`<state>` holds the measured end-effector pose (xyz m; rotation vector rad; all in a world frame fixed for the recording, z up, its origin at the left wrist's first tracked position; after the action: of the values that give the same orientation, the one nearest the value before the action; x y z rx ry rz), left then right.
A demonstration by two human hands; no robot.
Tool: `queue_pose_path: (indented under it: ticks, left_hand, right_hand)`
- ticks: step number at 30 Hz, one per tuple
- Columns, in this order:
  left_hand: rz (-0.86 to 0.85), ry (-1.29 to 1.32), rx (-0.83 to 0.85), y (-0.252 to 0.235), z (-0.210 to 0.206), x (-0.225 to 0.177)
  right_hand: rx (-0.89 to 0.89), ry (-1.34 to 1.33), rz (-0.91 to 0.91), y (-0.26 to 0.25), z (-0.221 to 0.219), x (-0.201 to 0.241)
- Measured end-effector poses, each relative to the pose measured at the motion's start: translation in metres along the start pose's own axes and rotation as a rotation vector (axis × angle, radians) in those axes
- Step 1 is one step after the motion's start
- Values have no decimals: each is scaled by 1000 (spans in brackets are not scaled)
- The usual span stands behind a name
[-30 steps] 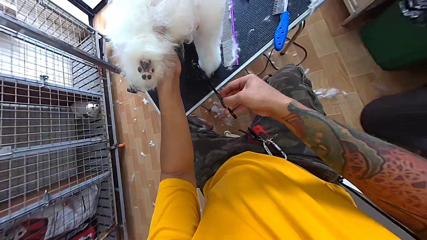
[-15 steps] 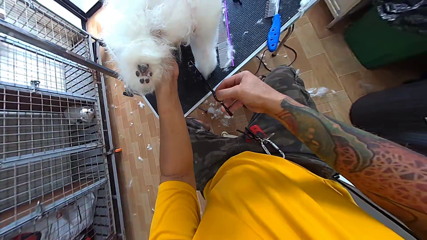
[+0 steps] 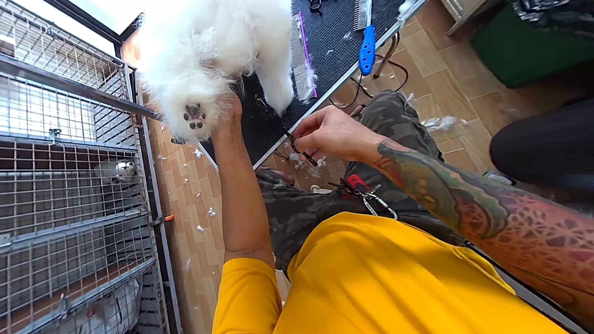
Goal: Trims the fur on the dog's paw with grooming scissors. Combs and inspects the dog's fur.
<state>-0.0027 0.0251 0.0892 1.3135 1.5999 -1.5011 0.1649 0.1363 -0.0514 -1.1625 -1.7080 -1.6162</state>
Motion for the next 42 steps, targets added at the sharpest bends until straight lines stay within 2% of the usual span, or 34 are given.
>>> queue_pose_path:
  ticks: [10,20,22,25,28,30,33,35,38,40,42]
  left_hand:
    - [-38,-20,24,-7,-4,-4]
    - [53,-53,35,-10,-6,-8]
    - [65,-52,40,-13,-3,-7]
    - [112,-33,61,-21,2,-1]
    - [153,64,61,-24,11,8]
    - [178,137,40,-23,18,12]
    - [210,255,39,-18,23,19]
    - [230,356,67,-15,24,21]
    - [257,460,163,-10,24,25]
    - [267,520,132,-12,25,28]
    - [273,569,102,-13,28,32]
  right_hand:
    - [11,11,24,-1,-1,9]
    - [77,75,95,2,1,30]
    - [137,104,142,8,-5,23]
    - [337,137,223,24,-14,0]
    - [423,36,308,36,0,-11]
    - [340,-78,423,38,19,-1]
    - [107,-68,523,24,55,24]
    - [-109,81,432,5,81,39]
    - [-451,447,189,-22,115,59]
    - [-463,648,63,-35,116,74]
    - [-444,793,23,-44,106,83]
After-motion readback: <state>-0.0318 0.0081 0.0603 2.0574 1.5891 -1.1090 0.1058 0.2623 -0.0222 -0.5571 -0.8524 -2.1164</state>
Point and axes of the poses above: each hand's wrist, its own y-axis away from the middle knuckle, its own z-axis out of the back of the hand, x = y × z, the point moved 9 cm from there along -y, towards the middle knuckle, and after that the axes turned 2 degrees about x, right-handed, at the moved point
